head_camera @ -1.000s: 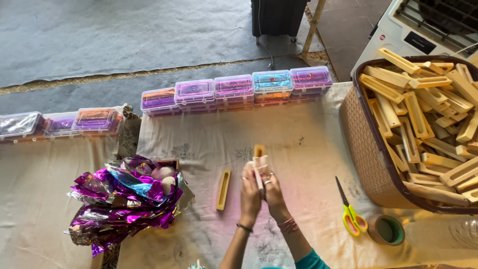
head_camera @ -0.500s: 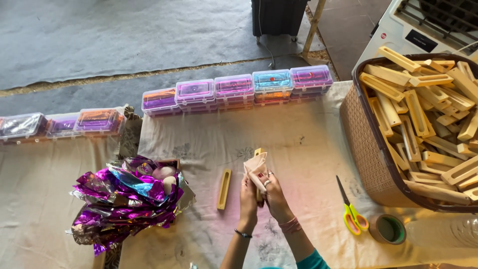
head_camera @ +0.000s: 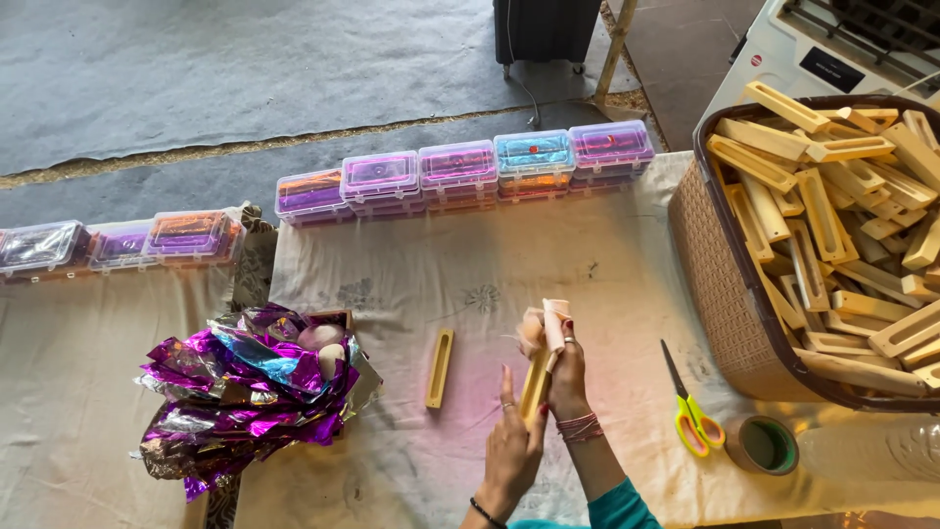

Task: The recorder uses a piece of cloth to clean and polish wooden blocks or parts.

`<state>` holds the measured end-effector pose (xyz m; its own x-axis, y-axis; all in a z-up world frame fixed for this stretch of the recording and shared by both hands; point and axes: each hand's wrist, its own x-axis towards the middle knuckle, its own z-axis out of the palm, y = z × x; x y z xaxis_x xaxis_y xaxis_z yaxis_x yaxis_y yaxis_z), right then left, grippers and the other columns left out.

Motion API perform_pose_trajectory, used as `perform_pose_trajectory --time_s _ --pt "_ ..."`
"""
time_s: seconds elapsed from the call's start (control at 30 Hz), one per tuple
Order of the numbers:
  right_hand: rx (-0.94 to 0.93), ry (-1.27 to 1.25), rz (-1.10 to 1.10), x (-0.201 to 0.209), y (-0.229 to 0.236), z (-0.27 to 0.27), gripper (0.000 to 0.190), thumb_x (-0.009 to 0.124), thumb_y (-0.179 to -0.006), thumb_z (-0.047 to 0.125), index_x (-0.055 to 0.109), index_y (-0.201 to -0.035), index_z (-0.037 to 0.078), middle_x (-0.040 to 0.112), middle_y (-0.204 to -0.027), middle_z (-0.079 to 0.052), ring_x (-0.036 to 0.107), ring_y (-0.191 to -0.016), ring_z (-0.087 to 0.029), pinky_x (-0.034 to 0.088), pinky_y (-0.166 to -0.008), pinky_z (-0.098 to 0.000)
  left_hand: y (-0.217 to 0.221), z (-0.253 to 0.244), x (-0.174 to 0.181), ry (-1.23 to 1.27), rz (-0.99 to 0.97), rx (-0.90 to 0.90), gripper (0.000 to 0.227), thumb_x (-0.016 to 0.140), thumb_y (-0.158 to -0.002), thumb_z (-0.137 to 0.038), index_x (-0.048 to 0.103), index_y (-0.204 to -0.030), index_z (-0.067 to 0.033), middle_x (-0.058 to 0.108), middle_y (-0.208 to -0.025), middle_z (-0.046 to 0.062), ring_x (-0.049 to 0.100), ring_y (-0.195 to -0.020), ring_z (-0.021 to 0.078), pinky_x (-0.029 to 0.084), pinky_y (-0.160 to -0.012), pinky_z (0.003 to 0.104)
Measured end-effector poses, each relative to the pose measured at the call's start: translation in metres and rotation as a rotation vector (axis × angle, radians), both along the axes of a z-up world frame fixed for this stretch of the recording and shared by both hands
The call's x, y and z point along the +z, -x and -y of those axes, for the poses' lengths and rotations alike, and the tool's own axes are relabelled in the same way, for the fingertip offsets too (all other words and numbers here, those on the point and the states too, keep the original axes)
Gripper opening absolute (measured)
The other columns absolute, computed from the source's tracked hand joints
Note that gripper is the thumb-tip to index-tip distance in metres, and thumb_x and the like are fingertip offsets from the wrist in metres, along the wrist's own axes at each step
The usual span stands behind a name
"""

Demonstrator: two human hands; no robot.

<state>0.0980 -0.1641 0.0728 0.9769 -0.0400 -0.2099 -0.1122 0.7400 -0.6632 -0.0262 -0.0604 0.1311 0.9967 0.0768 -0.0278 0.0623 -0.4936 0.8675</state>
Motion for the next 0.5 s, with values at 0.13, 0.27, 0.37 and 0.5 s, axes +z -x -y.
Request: perform_pose_trajectory --time_s 0.13,0.27,0.37,0.5 --pt "0.022 0.147 -0.097 0.013 0.009 -0.018 0.042 0.042 -0.103 0.027 0.058 -0.13 -0.001 0.069 -0.108 -0.013 0.069 -0.091 -0.021 0.059 -0.08 -0.0358 -0.04 -0.006 -0.013 0.095 -0.056 0.059 0.077 0.038 -0.103 -0.047 0.006 -0.16 -0.0069 0.073 -0.082 0.024 0.069 -0.066 0.0433 0.052 -0.055 0.054" --pt "0.248 0.246 0.068 0.05 0.024 -0.039 0.04 0.046 -0.105 0.021 0.056 -0.137 -0.001 0.066 -0.129 -0.01 0.064 -0.114 -0.016 0.053 -0.097 -0.0282 -0.078 -0.015 0.004 0.105 0.041 0.194 0.067 0.036 -0.106 -0.045 0.016 -0.16 -0.0082 0.072 -0.084 0.025 0.068 -0.068 0.0455 0.051 -0.051 0.055" --pt "0.286 0.196 0.025 0.067 0.026 -0.04 0.044 0.044 -0.104 0.028 0.054 -0.14 0.006 0.065 -0.132 -0.006 0.063 -0.117 -0.012 0.052 -0.099 -0.0244 -0.079 -0.021 0.007 0.09 0.056 0.23 0.065 0.038 -0.107 -0.042 0.02 -0.16 -0.0094 0.072 -0.081 0.026 0.068 -0.068 0.0465 0.05 -0.051 0.056" --pt "0.272 0.25 -0.013 0.019 0.016 -0.022 0.045 0.052 -0.102 0.034 0.053 -0.135 0.004 0.067 -0.108 -0.012 0.065 -0.096 -0.019 0.056 -0.086 -0.0336 -0.046 -0.013 -0.041 -0.202 0.023 -0.034 0.057 0.04 -0.108 -0.032 0.025 -0.16 -0.0126 0.067 -0.071 0.024 0.065 -0.058 0.0402 0.047 -0.051 0.052"
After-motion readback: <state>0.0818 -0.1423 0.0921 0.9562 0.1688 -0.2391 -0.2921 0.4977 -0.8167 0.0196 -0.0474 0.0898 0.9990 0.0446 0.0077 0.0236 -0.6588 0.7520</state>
